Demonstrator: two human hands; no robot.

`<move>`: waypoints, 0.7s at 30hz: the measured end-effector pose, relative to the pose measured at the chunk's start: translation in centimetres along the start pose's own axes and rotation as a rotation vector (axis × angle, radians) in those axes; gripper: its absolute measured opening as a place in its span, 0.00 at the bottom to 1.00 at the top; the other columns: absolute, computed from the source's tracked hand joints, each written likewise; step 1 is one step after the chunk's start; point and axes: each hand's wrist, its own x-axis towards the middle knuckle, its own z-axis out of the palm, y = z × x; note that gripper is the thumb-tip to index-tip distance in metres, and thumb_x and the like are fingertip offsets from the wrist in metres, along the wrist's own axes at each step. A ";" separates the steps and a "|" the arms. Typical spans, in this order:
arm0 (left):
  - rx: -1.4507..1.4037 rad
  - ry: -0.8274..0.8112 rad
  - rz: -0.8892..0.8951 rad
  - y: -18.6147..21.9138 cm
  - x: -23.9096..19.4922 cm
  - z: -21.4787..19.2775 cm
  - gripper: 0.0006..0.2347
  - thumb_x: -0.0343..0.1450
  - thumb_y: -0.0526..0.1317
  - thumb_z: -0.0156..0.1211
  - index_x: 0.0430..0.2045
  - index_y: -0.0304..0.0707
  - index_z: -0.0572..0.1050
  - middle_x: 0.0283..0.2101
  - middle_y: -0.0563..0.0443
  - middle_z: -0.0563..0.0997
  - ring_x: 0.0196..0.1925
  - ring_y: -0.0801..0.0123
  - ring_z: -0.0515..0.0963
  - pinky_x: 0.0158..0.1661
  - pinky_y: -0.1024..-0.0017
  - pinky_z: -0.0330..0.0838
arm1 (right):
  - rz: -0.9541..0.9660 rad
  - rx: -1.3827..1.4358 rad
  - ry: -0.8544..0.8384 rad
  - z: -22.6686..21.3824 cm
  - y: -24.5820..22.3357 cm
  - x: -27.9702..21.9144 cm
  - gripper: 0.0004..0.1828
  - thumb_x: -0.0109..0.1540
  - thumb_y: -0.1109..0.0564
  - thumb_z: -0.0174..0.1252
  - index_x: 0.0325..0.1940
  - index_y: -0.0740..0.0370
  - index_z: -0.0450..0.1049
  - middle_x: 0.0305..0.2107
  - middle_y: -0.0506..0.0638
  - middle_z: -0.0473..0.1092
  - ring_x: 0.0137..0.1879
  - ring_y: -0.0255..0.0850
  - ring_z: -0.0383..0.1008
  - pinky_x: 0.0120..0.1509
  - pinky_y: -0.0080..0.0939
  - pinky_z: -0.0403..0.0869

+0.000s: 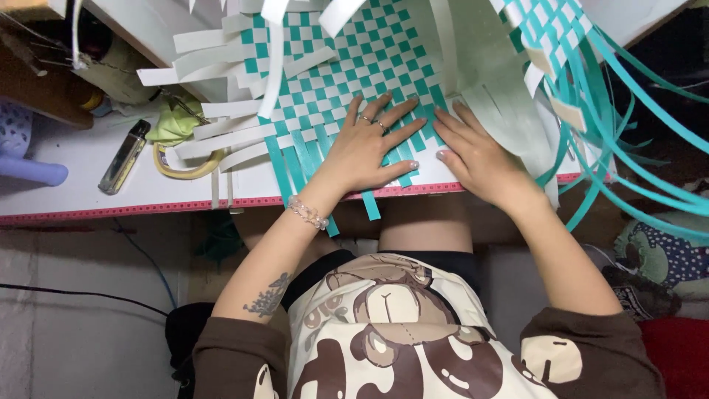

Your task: Manually weaving a plastic bag from teal and white strips on a workbench.

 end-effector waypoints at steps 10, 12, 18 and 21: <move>0.032 -0.015 -0.016 0.1 -0.1 0.0 0.26 0.69 0.64 0.38 0.59 0.59 0.65 0.66 0.56 0.62 0.67 0.52 0.57 0.63 0.40 0.43 | -0.076 -0.083 0.050 0.1 -0.5 -0.1 0.26 0.65 0.55 0.44 0.67 0.64 0.59 0.64 0.60 0.57 0.70 0.62 0.50 0.71 0.56 0.55; 0.023 -0.017 -0.026 0.1 -0.1 0.0 0.26 0.69 0.64 0.37 0.59 0.60 0.65 0.66 0.57 0.62 0.67 0.52 0.58 0.63 0.41 0.43 | -0.091 -0.129 0.046 0.0 -1.1 -1.2 0.26 0.65 0.54 0.46 0.67 0.66 0.59 0.63 0.62 0.57 0.70 0.63 0.50 0.71 0.56 0.55; 0.003 -0.015 0.000 -0.2 0.0 0.3 0.26 0.68 0.63 0.40 0.58 0.60 0.66 0.65 0.56 0.64 0.67 0.51 0.58 0.63 0.40 0.43 | -0.037 -0.082 0.025 -0.5 -0.4 -1.5 0.24 0.65 0.54 0.46 0.66 0.60 0.61 0.62 0.54 0.59 0.69 0.56 0.54 0.70 0.51 0.57; -0.004 -0.016 -0.003 -0.3 -0.1 0.3 0.26 0.68 0.64 0.40 0.58 0.60 0.67 0.65 0.56 0.64 0.67 0.52 0.57 0.63 0.41 0.43 | 0.026 -0.215 0.070 -1.6 -0.3 -0.2 0.25 0.63 0.51 0.51 0.65 0.55 0.64 0.56 0.49 0.65 0.63 0.47 0.65 0.62 0.49 0.67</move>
